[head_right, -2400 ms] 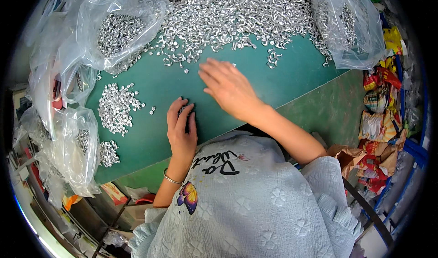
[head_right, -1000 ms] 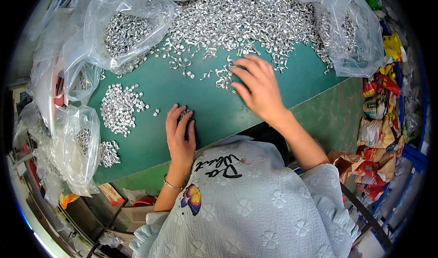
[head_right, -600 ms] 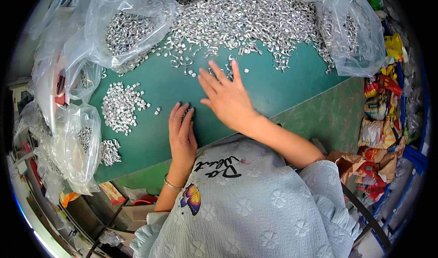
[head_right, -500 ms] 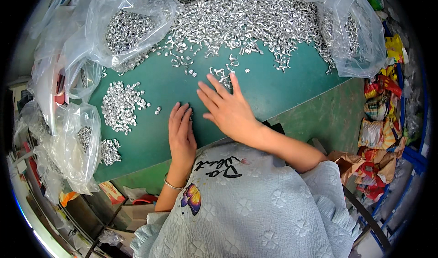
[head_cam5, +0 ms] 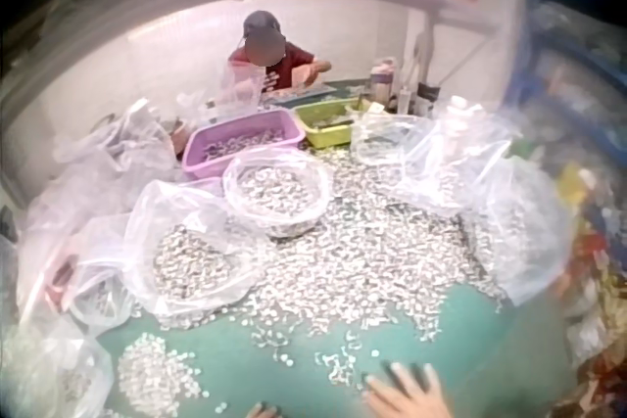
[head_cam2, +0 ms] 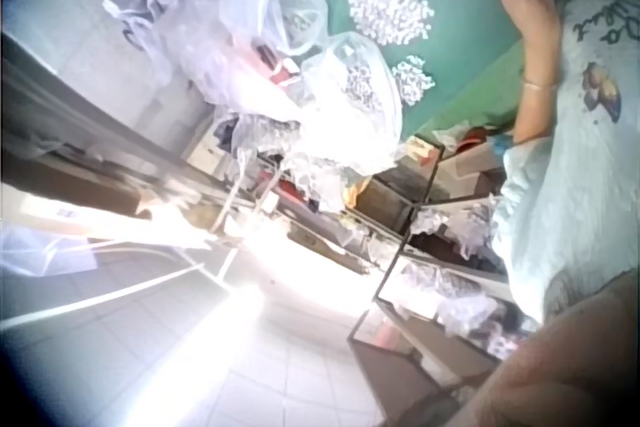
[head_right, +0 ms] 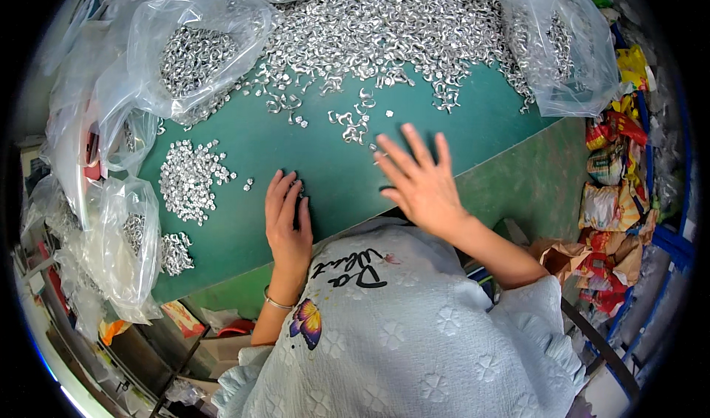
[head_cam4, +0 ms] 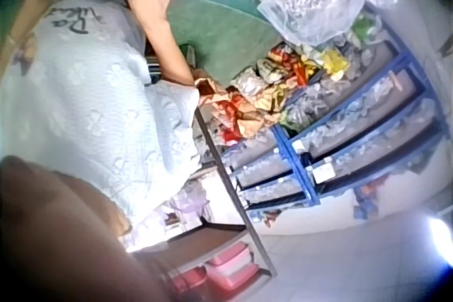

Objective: The person sorts small metal components on a green workbench by hand, picking individual pieces from a large pile and grouping them or placing them into bags.

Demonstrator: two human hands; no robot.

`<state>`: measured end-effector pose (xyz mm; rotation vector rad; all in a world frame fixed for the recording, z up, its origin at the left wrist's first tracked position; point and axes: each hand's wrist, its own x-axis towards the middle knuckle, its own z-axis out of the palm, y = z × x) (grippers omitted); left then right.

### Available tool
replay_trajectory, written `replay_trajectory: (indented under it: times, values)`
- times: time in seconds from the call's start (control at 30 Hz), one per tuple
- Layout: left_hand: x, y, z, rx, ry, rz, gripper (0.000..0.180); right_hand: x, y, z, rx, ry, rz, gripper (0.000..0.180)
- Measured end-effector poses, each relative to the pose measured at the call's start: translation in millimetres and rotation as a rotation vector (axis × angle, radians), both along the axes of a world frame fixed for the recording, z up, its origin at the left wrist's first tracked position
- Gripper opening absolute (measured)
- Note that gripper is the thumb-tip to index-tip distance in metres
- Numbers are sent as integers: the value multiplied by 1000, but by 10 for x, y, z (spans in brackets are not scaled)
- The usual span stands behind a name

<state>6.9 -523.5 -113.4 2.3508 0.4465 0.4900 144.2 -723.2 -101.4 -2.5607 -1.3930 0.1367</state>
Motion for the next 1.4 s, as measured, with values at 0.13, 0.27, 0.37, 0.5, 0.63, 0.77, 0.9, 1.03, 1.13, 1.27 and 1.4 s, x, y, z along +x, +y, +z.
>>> replay_trajectory:
  times: [0.13,0.27,0.37,0.5,0.63,0.77,0.9,1.03,1.13,1.27,1.4]
  values:
    - [0,0,-5,1,-5,4,27,157,-214,-53,-8,-146,-270,54]
    - [0,-3,-4,-6,1,6,28,264,-154,-65,43,-195,-364,52]
    - [6,-8,-13,-26,-13,27,29,258,-16,-46,178,-141,-395,50]
    - [4,-15,-14,-3,-18,12,29,372,243,-24,199,-137,-265,44]
    - [5,-10,4,21,-10,5,28,398,400,-21,133,-102,-188,39]
    - [29,-12,57,14,-4,9,28,324,299,11,129,-85,-242,38]
    - [300,-80,143,89,30,-206,38,337,292,16,180,-82,-165,38]
    - [585,-170,155,208,134,-355,46,241,322,12,152,-50,-175,37]
    - [510,-118,86,280,203,-302,42,251,234,25,210,-44,-217,37]
    - [440,-100,67,268,197,-226,46,197,331,40,212,8,-144,37]
    - [561,-169,120,238,154,-363,54,204,346,16,174,-38,-188,36]
